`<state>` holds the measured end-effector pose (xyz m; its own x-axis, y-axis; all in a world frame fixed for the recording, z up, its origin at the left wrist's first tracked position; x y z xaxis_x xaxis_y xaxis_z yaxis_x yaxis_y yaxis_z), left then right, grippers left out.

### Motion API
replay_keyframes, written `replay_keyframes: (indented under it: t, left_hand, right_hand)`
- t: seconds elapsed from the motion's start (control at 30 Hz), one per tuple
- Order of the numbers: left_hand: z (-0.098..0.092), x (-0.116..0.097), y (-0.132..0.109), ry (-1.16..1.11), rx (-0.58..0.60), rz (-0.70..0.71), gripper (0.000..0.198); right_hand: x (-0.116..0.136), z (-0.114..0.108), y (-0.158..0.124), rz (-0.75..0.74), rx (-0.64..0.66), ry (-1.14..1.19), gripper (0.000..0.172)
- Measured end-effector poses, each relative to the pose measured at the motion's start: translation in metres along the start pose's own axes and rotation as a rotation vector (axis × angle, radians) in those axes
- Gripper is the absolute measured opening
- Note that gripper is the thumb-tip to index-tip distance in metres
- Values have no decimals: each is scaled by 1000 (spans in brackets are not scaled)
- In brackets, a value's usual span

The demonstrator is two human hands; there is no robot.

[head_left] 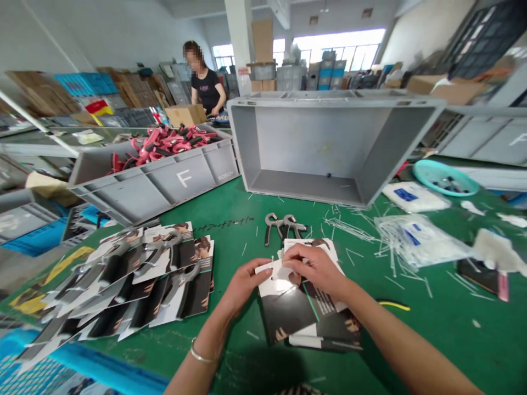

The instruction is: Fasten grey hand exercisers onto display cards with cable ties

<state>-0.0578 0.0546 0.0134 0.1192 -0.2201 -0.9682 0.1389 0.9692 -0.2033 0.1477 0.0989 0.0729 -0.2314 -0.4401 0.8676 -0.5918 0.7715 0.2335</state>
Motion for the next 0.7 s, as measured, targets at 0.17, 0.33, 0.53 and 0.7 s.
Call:
replay_keyframes:
  t: [0.17,0.33,0.53,0.7]
  left_hand:
    - [15,0,-32,-57,-217,-16,48]
    - [48,17,-61,232,38,-225,64]
    - [70,23,-74,519,14,-159,67]
    - [44,16,-75,410,12,-149,64]
  right_hand:
    - [-30,-69,-18,175,-412,-176,21]
    - [-73,-82,38,339,-74,-490,16]
    - [-88,-12,118,482,173,-538,28]
    - [-88,-20,125,544,135,-417,28]
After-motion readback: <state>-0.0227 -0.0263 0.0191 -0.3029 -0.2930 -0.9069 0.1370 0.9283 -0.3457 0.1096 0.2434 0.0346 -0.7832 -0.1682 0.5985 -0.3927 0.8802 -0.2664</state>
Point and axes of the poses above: each hand's wrist, its own y-axis towards the middle knuckle, its own z-axis out of the palm, x = y × z, the point moved 2 cm from there along y, towards the middle knuckle, and after that the axes turned 2 degrees about x, right-handed, at the moved point
